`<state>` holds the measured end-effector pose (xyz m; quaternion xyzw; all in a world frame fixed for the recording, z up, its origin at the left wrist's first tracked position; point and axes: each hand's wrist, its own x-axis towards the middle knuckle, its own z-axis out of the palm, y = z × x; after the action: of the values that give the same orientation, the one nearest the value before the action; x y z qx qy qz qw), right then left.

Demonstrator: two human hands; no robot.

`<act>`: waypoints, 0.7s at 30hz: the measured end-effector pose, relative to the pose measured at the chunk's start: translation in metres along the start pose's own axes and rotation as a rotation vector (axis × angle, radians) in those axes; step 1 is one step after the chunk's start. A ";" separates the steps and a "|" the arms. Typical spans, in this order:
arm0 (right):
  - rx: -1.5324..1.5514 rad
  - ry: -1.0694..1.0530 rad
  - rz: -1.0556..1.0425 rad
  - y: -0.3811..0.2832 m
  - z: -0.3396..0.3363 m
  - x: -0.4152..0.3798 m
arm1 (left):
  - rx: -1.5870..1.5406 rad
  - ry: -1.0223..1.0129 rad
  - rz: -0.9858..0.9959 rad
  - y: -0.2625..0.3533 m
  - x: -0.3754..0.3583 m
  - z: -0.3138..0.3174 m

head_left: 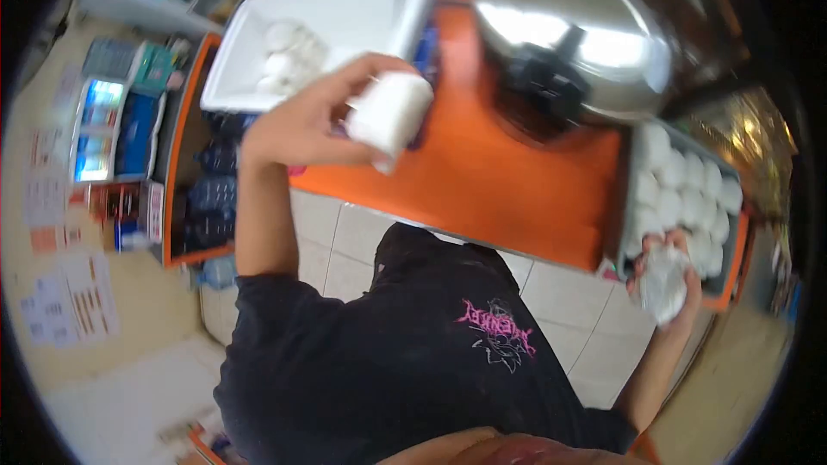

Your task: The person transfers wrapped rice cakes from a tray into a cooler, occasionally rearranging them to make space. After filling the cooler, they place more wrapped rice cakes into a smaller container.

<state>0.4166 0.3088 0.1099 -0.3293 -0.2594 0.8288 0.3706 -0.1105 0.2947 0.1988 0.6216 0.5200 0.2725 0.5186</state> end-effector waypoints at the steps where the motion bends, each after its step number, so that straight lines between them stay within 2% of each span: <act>1: -0.013 -0.040 0.035 0.010 0.021 0.013 | 0.173 0.142 0.025 -0.021 -0.024 -0.033; 2: 0.036 -0.103 -0.004 0.024 0.052 0.020 | 0.324 0.228 0.049 -0.036 -0.046 -0.070; 4: 0.082 -0.174 -0.028 0.047 0.109 0.046 | 0.485 0.400 -0.142 -0.054 -0.077 -0.129; 5: 0.056 -0.175 -0.013 0.058 0.137 0.059 | 0.749 0.463 -0.153 -0.079 -0.086 -0.165; 6: 0.031 -0.173 -0.001 0.070 0.163 0.074 | 0.700 0.471 -0.243 -0.085 -0.088 -0.190; 7: -0.032 -0.234 -0.012 0.085 0.186 0.091 | 0.795 0.419 -0.224 -0.105 -0.088 -0.222; 9: -0.095 -0.217 0.012 0.106 0.244 0.136 | 0.894 0.360 -0.197 -0.160 -0.077 -0.281; 11: -0.169 -0.210 0.064 0.125 0.315 0.191 | 1.055 0.014 -0.095 -0.220 -0.064 -0.335; 12: -0.184 -0.222 0.095 0.135 0.348 0.224 | 1.091 -0.108 0.032 -0.247 -0.056 -0.353; 13: -0.234 -0.230 0.121 0.148 0.383 0.261 | 1.133 -0.221 -0.100 -0.258 -0.049 -0.355; 14: -0.288 -0.244 0.144 0.159 0.417 0.301 | 1.130 -0.226 -0.091 -0.262 -0.044 -0.354; 16: -0.460 -0.291 0.071 0.201 0.467 0.385 | 1.254 -0.442 -0.278 -0.265 -0.043 -0.347; 18: -0.640 -0.146 0.096 0.259 0.494 0.466 | 1.206 -0.460 -0.279 -0.269 -0.044 -0.349; 21: -0.946 -0.061 0.214 0.321 0.517 0.544 | 1.065 -0.499 -0.274 -0.284 -0.054 -0.360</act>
<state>-0.3843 0.4504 0.0358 -0.4621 -0.5833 0.6626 0.0852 -0.5472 0.3519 0.0587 0.7684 0.5228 -0.2485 0.2729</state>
